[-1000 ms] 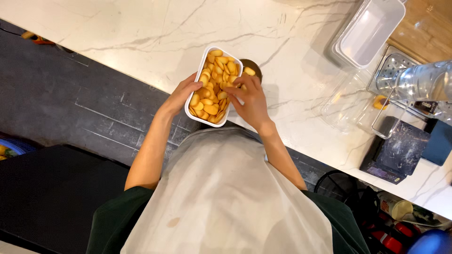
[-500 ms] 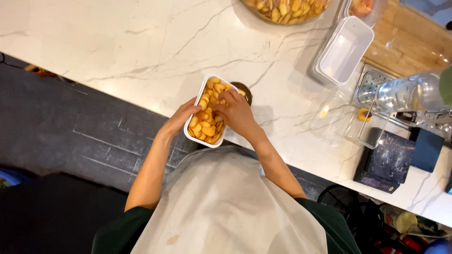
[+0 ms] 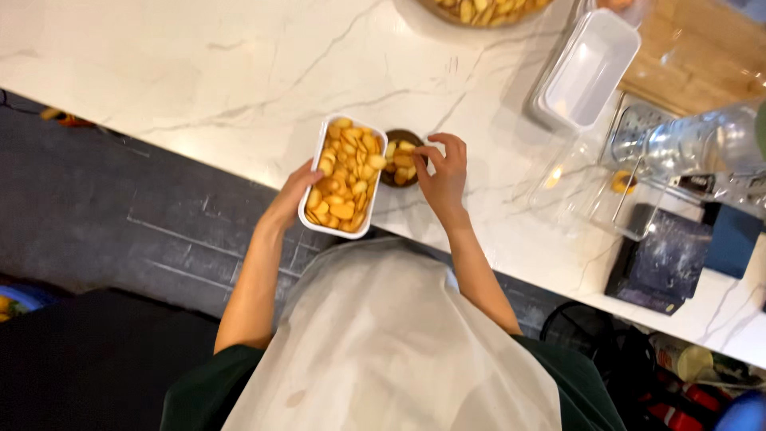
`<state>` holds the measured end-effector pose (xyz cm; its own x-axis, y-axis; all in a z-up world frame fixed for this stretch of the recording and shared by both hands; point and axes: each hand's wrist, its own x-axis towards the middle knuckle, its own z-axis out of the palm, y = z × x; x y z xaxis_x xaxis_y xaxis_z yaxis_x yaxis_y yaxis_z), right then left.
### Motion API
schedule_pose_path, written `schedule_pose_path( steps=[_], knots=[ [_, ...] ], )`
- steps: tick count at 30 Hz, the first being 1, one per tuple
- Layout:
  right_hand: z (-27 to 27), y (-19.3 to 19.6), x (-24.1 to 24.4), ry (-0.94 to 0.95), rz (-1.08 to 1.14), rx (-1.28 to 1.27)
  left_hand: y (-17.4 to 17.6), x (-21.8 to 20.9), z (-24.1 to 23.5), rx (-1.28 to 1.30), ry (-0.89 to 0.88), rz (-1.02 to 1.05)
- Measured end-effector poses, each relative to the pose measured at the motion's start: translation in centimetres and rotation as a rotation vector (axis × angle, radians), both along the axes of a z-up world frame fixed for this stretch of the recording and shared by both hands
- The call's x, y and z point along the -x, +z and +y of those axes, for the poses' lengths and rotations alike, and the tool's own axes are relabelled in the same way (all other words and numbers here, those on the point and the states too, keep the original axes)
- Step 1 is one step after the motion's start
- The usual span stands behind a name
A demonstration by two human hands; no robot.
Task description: The person puts food items from a container into a small bowl by hand, then takes three metal cups to a sink to rinse them. The person subsequently fills the cups with ice from a machine, adds ingredients from a pitcher, and carries the cups to a table where they are served to customers.
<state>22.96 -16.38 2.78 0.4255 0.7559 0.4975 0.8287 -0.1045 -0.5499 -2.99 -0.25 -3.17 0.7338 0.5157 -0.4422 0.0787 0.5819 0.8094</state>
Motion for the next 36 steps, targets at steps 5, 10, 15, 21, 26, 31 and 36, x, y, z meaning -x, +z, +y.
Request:
schedule_pose_path(
  steps=[5, 10, 15, 21, 26, 31, 36],
  knots=[
    [-0.6, -3.1, 0.5, -0.019, -0.126, 0.056, 1.0, 0.6, -0.4, -0.017, 0.016, -0.038],
    [-1.1, -3.8, 0.9, -0.027, -0.061, 0.098, 2.1, 0.3, -0.4, 0.002, 0.029, -0.008],
    [-2.9, -2.7, 0.2, -0.135, -0.023, 0.078, 2.8, -0.5, -1.6, -0.003, 0.009, -0.081],
    [-8.0, 0.2, -2.2, -0.278, 0.165, 0.008, 2.7, -6.2, -5.6, -0.011, -0.140, -0.070],
    [-15.2, 0.3, -4.8, -0.599, 0.005, 0.050, 1.4, -13.5, -9.8, -0.068, -0.356, -0.013],
    [-21.3, -0.1, -5.8, -0.737, -0.081, 0.101, -0.9, -19.5, -13.1, -0.003, -0.488, 0.023],
    [-22.7, 0.2, -5.2, -0.811, 0.005, 0.094, -3.5, -21.8, -15.3, -0.444, -0.402, 0.082]
  ],
)
